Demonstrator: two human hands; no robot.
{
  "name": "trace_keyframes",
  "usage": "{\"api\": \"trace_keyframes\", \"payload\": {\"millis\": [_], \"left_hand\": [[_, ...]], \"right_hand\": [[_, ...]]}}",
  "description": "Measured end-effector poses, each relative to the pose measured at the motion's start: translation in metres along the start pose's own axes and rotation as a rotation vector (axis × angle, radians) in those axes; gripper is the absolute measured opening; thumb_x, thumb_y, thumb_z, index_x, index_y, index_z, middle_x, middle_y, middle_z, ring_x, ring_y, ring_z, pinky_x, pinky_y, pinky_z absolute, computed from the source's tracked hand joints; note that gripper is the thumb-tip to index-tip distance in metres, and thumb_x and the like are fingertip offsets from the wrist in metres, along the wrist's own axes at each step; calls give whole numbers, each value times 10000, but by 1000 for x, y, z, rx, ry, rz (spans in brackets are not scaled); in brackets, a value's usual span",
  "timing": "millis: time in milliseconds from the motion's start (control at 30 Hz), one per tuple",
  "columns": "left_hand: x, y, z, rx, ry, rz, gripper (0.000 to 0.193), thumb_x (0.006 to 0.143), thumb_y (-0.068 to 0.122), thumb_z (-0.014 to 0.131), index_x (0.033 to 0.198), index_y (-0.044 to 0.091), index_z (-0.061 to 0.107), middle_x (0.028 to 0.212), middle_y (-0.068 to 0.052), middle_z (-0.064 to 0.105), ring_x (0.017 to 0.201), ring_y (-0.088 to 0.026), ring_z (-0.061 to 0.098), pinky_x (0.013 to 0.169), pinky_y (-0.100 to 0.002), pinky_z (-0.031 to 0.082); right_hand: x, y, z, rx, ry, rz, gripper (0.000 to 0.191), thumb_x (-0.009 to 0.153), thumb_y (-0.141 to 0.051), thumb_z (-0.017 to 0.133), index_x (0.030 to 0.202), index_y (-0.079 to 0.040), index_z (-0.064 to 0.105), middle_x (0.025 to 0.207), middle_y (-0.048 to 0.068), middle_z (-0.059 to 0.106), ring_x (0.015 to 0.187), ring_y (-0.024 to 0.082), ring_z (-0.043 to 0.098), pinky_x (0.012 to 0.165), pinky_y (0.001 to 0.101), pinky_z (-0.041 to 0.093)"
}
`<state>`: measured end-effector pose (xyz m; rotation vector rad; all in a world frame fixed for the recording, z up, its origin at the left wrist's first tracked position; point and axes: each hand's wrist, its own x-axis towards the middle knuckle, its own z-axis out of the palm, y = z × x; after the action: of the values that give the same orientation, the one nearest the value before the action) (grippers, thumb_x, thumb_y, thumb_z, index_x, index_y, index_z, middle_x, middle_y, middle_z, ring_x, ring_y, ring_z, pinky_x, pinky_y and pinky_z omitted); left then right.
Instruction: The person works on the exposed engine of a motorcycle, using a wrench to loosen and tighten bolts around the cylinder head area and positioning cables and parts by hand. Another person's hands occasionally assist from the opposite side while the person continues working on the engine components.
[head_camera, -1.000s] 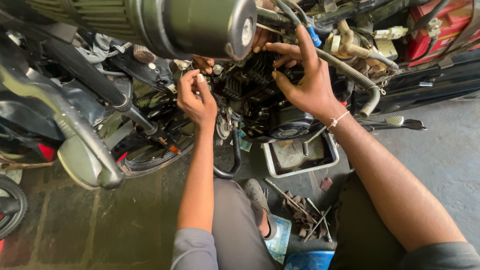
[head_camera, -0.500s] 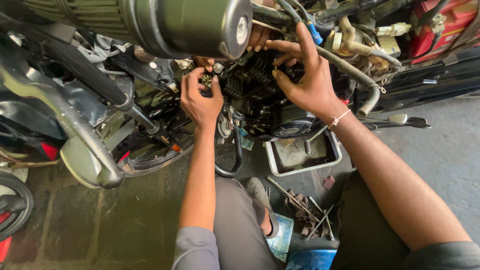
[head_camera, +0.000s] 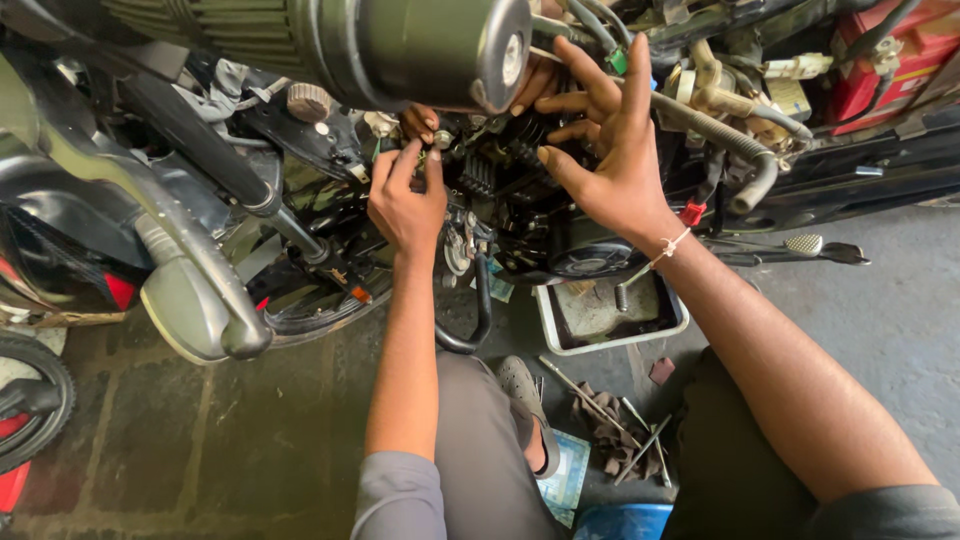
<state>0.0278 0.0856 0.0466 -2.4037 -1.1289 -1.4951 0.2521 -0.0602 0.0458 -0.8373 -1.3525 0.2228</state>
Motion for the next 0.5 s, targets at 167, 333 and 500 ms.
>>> {"api": "trace_keyframes", "payload": {"millis": [167,333,500], "left_hand": [[-1,2,1,-113,31,37,193,914,131,792,1075,28,767,940,-74,707,648,-171,711,547,-269,570],[-4,0,4,-120,48,42,143,901,109,797,1022,36,775,916,-70,721,618,-155,699,523,-253,542],[-5,-9,12,-109,14,100,207,909,167,830,1051,28,771,873,-48,721,622,-118,703,522,-226,539]], "right_hand": [[0,1,2,5,0,-3,1169,998,152,702,1605,-296,-191,1720,187,327,1312,261,622,989,342,646],[0,-1,1,-4,-3,4,1162,991,154,691,1607,-287,-189,1716,186,337,1356,272,648,988,343,648],[-1,-1,0,-24,-14,-3,1162,1001,150,699,1608,-293,-188,1715,183,336,1353,270,651,992,342,648]]}}
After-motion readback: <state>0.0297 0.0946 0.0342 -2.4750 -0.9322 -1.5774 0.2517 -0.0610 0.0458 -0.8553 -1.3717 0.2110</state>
